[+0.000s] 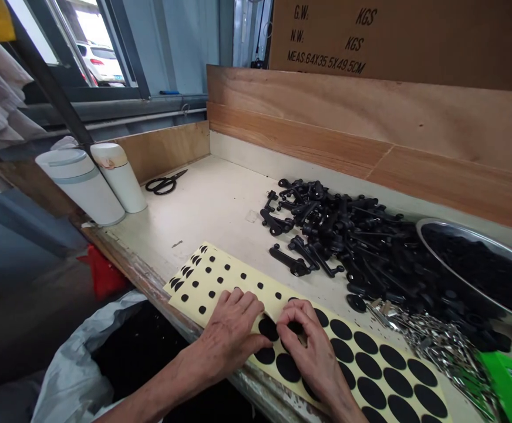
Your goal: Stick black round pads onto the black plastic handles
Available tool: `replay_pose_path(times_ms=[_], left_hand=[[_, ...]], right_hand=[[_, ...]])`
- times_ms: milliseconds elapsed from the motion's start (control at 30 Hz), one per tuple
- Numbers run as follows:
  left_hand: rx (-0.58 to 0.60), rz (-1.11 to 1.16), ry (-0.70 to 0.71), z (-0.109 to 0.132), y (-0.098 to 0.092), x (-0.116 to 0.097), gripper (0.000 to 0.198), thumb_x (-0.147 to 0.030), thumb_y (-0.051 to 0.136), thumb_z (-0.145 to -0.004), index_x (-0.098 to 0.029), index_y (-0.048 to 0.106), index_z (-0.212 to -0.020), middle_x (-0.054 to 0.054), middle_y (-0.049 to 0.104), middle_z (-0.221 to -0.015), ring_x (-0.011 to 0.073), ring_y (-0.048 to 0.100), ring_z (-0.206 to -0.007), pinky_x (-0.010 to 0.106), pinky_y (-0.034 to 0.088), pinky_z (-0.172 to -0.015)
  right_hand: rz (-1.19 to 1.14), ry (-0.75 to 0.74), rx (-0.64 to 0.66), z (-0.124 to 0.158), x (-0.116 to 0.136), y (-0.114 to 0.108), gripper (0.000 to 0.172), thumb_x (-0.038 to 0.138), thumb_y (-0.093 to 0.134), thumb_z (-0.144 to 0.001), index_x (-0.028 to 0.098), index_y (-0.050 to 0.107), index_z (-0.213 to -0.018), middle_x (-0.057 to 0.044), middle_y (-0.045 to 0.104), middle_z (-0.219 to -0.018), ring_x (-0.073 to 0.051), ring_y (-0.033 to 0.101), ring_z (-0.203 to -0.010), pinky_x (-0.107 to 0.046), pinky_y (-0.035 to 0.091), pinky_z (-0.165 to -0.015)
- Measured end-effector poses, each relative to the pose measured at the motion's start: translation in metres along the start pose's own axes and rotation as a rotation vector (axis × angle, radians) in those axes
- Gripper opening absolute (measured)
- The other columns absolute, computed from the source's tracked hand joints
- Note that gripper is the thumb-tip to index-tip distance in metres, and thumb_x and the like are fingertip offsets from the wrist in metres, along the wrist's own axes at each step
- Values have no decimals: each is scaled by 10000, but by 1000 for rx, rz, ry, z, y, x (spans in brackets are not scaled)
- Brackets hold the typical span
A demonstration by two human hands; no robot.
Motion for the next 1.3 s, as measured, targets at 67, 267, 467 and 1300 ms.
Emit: replay_pose_path(times_ms=[67, 267, 467, 1300], left_hand=[[-16, 102, -45, -3, -6, 6, 233, -241, 635, -824, -214, 568, -1045, 27, 631, -956, 217, 488, -884, 352, 332, -765], [-110, 309, -198, -13, -14, 18, 184, -184, 627, -774, -227, 602, -952, 10, 656, -883, 208, 536, -845, 355, 379, -786], [-241, 119, -80, -6, -19, -3, 164, -136, 509, -845, -220, 642, -892, 46, 618, -856, 209, 506, -822, 360, 386, -755], [-123, 104, 45, 2, -15, -14, 248, -122, 556, -837, -217, 558, -1066, 35, 671, -978, 230, 561, -899, 433, 399, -852]], right_hand=[[-74, 3, 22, -1, 1, -2, 167, 308, 511, -856, 224, 593, -736, -39, 568, -924, -198, 576, -881, -294, 463, -716], [-247, 115, -41, -3, 1, -12, 229, 368, 531, -844, 207, 597, -696, -30, 579, -845, -172, 546, -726, -273, 437, -613], [-166, 151, -70, -12, -6, -6, 245, 384, 514, -855, 215, 641, -731, -24, 623, -833, -175, 584, -705, -282, 462, -627], [-298, 194, -5, -9, -6, 0, 173, 347, 505, -857, 236, 565, -738, -22, 581, -931, -207, 532, -854, -319, 403, -783]])
Point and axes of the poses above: each hand's wrist, its own z-axis away from the middle knuckle, its own y-axis out of the palm, x = y × z, the point moved 10 cm from there along -z, towards the middle knuckle
